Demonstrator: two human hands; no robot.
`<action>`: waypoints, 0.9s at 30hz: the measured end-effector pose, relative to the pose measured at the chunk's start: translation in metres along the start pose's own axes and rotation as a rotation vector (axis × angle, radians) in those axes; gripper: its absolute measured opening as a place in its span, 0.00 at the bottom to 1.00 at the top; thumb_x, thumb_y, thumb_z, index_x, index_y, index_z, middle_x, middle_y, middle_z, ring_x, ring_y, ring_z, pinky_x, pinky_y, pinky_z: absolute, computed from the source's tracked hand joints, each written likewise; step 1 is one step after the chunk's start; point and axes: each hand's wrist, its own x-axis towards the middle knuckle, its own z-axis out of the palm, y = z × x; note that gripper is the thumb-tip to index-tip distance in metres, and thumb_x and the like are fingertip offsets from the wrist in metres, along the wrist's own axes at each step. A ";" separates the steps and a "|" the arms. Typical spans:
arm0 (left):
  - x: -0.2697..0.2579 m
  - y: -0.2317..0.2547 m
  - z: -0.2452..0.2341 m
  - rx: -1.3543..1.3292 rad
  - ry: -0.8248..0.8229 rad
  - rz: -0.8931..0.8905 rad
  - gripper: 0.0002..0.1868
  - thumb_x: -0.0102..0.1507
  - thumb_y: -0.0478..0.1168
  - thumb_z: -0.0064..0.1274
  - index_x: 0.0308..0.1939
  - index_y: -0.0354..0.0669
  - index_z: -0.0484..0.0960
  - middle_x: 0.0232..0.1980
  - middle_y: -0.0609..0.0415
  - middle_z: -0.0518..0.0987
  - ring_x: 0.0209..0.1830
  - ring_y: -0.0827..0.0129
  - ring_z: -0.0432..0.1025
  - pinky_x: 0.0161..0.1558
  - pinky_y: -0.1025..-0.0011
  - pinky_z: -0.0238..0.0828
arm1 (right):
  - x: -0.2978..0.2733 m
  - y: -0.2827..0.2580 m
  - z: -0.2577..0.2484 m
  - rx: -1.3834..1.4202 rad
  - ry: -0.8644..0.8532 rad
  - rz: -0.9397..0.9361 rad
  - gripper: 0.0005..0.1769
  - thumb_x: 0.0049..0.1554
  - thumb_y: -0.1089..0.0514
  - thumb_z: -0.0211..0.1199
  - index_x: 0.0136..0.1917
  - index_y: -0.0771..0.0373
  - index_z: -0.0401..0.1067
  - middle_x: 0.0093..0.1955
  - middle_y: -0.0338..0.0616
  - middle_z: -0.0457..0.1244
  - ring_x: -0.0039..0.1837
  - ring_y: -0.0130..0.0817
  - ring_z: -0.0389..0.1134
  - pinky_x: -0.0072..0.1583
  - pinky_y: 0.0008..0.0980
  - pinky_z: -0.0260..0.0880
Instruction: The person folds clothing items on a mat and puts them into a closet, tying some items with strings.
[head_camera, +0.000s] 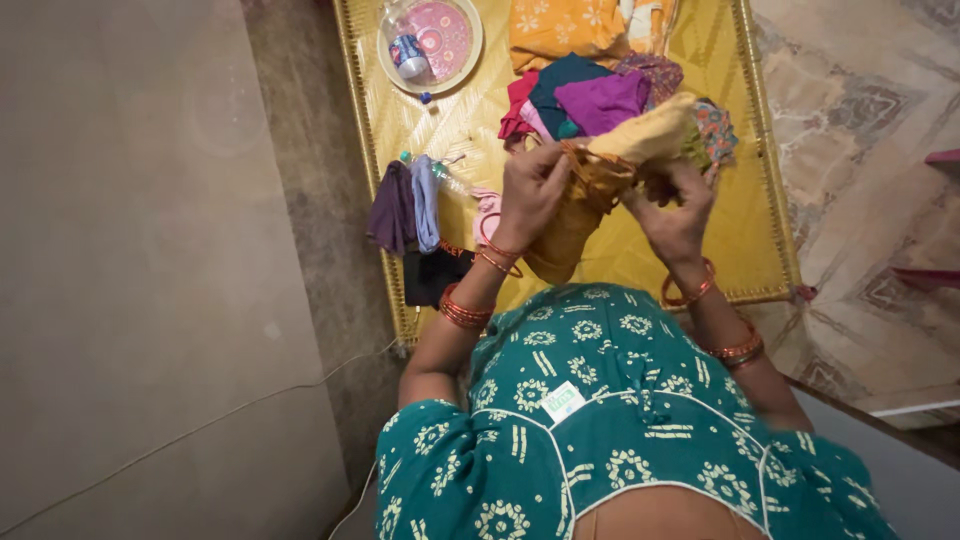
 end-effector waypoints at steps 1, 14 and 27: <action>-0.003 0.003 0.001 -0.022 -0.009 0.050 0.11 0.68 0.34 0.52 0.51 0.40 0.87 0.31 0.50 0.83 0.28 0.74 0.76 0.33 0.75 0.71 | 0.004 -0.005 0.004 -0.093 -0.040 -0.068 0.13 0.55 0.65 0.76 0.48 0.68 0.73 0.42 0.40 0.63 0.42 0.25 0.62 0.44 0.26 0.61; -0.016 -0.007 -0.004 -0.034 -0.054 0.158 0.10 0.69 0.37 0.51 0.50 0.42 0.86 0.42 0.49 0.86 0.40 0.64 0.83 0.42 0.71 0.77 | 0.006 -0.015 -0.065 0.013 -0.185 0.118 0.05 0.65 0.64 0.68 0.47 0.66 0.74 0.41 0.38 0.64 0.43 0.18 0.62 0.46 0.21 0.60; -0.023 -0.003 0.001 0.019 -0.021 0.162 0.07 0.67 0.38 0.56 0.47 0.43 0.86 0.39 0.48 0.84 0.37 0.60 0.80 0.39 0.68 0.75 | 0.007 -0.007 -0.059 -0.104 -0.296 0.013 0.07 0.57 0.66 0.69 0.48 0.65 0.73 0.47 0.40 0.66 0.50 0.28 0.66 0.55 0.28 0.67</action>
